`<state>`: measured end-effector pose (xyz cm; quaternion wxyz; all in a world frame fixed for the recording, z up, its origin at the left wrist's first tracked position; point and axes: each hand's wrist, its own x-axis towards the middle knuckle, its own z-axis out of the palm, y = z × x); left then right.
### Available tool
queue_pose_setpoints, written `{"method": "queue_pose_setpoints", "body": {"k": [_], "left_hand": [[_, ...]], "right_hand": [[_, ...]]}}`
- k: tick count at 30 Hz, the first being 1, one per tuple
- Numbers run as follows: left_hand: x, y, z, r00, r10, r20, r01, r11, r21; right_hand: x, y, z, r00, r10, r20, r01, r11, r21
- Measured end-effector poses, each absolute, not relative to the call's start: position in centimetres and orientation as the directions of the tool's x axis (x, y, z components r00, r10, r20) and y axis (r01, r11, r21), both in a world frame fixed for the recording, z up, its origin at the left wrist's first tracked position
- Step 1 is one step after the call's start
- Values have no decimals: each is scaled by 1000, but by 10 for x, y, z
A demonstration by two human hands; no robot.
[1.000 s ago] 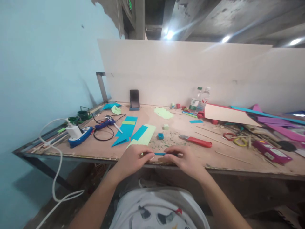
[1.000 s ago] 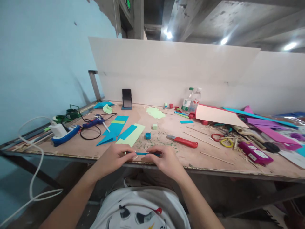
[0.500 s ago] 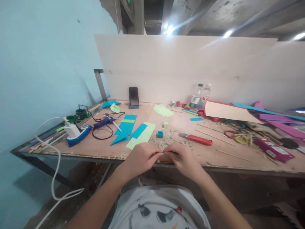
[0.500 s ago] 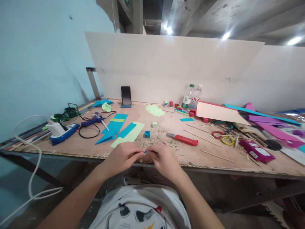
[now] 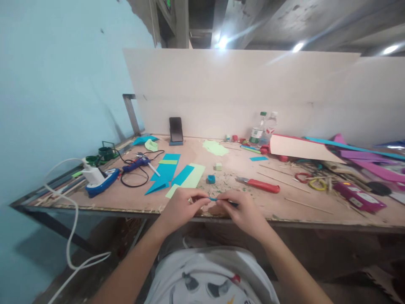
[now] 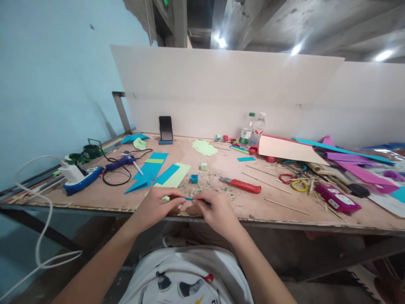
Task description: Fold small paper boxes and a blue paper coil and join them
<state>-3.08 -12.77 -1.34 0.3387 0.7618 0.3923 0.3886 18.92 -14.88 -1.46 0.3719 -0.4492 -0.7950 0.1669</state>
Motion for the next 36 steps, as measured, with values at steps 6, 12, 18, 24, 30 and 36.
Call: {"method": "queue_pose_setpoints", "body": {"k": [6, 12, 18, 24, 30, 36], "left_hand": [[-28, -130, -9, 456, 810, 370, 309, -534, 787], [-29, -132, -5, 450, 851, 270, 269, -418, 868], [-34, -130, -4, 450, 871, 198, 197, -313, 929], [-34, -130, -6, 425, 878, 220, 238, -343, 909], [-35, -131, -7, 408, 868, 282, 251, -404, 880], [-34, -132, -6, 421, 866, 271, 269, -404, 874]], "right_hand": [[187, -150, -13, -411, 767, 494, 565, 639, -522], [188, -151, -11, -407, 753, 516, 563, 652, -508], [183, -149, -5, -419, 730, 540, 547, 678, -492], [180, -148, -12, -418, 712, 565, 557, 692, -460], [181, -148, -20, -412, 711, 570, 586, 686, -432], [182, -151, -18, -396, 727, 560, 583, 671, -458]]}}
